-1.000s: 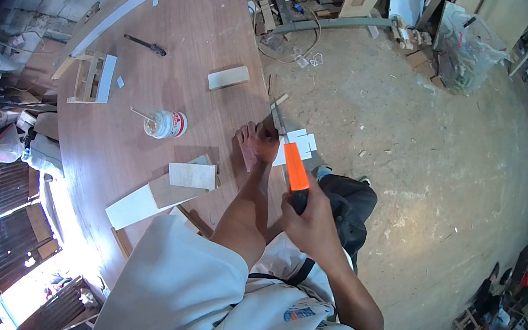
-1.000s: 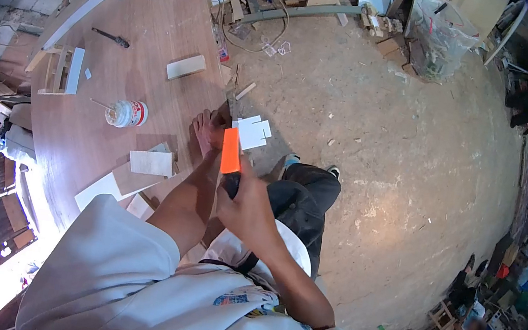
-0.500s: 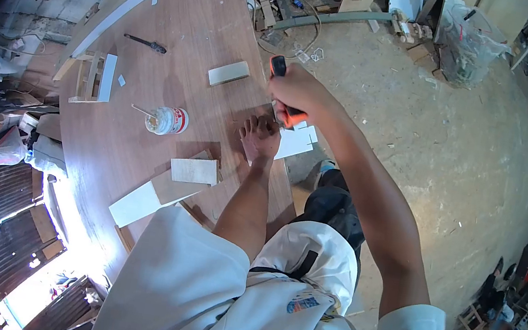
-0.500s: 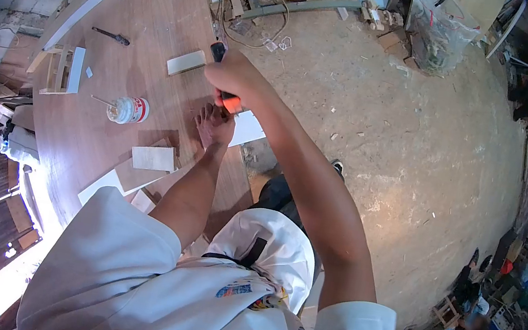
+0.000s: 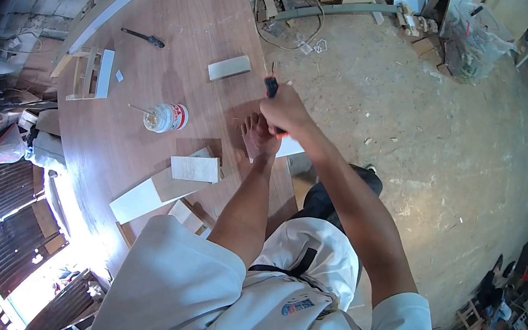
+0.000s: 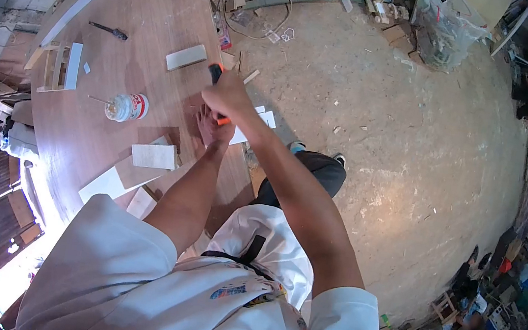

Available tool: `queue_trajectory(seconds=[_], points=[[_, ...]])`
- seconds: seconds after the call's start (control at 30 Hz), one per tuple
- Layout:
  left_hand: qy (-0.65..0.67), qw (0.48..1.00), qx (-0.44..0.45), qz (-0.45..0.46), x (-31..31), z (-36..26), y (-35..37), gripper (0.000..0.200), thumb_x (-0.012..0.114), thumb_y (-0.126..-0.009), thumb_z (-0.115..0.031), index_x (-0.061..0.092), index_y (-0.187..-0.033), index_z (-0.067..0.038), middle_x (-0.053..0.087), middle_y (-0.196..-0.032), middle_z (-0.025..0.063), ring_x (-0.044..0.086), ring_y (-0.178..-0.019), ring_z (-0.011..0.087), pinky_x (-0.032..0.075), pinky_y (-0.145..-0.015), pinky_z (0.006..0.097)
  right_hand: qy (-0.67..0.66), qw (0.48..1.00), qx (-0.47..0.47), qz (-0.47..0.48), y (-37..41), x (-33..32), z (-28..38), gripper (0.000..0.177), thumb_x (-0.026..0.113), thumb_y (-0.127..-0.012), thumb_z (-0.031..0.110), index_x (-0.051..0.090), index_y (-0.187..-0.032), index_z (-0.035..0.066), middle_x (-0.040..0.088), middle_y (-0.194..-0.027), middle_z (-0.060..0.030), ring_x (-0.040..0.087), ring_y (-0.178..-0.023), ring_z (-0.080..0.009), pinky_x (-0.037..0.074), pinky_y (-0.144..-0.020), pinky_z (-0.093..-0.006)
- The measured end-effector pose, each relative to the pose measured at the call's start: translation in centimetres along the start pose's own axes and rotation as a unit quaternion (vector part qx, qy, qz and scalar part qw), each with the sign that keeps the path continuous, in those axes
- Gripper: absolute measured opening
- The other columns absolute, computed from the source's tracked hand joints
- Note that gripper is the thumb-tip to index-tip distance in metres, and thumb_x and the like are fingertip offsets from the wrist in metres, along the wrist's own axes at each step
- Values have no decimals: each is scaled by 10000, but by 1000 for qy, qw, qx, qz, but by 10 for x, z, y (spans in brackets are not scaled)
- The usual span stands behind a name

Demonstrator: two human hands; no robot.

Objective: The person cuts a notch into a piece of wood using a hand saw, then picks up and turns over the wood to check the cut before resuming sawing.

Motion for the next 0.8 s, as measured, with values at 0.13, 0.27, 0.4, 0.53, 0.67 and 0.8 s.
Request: queue_trajectory(seconds=[0.13, 0.27, 0.4, 0.53, 0.67, 0.8], points=[[33, 999, 17, -10, 8, 8, 3, 161, 619, -706, -182, 582, -826, -82, 544, -860, 92, 522, -875, 300, 402, -795, 417, 57, 980, -143, -128, 62, 4, -59, 129, 542, -787, 51, 530, -893, -20, 558, -659, -119, 580, -610, -217, 441, -553, -332], [76, 993, 42, -74, -11, -11, 7, 80, 607, -676, -124, 547, -662, -72, 511, -751, 112, 513, -797, 316, 406, -751, 420, -9, 976, -141, -168, 118, 4, -77, 144, 560, -800, 30, 521, -927, -26, 528, -694, -82, 511, -637, -140, 435, -602, -294], [53, 993, 83, -61, -11, -11, -3, 69, 586, -686, -119, 541, -670, -69, 510, -742, 114, 520, -753, 311, 407, -735, 423, -55, 981, -103, -156, 148, -1, -64, 163, 552, -800, 2, 521, -958, -26, 519, -722, -62, 485, -679, -107, 427, -626, -277], [43, 996, 70, -39, -10, -9, 0, 62, 588, -698, -123, 558, -692, -69, 517, -753, 114, 530, -783, 305, 412, -757, 423, -63, 985, -114, -109, 211, 2, -39, 220, 538, -791, -36, 518, -1009, -23, 533, -779, -70, 495, -729, -107, 428, -672, -262], [61, 994, 76, -40, 3, -4, 1, 65, 597, -703, -129, 568, -704, -71, 522, -761, 114, 536, -799, 300, 413, -770, 422, -96, 983, -104, -120, 226, 0, -57, 310, 569, -749, -7, 529, -1057, -20, 580, -731, -228, 637, -704, -355, 478, -639, -356], [76, 993, 87, -32, 5, -7, 5, 67, 603, -707, -134, 577, -715, -73, 527, -767, 113, 540, -810, 297, 414, -780, 421, 1, 970, -177, -165, 159, -2, -77, 210, 556, -750, -17, 529, -959, -23, 566, -713, -185, 567, -678, -280, 460, -624, -349]])
Point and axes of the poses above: each hand's wrist, its own y-axis away from the middle knuckle, its own x-axis out of the palm, z = x × y, the point moved 3 cm from there along -y, towards the middle knuckle
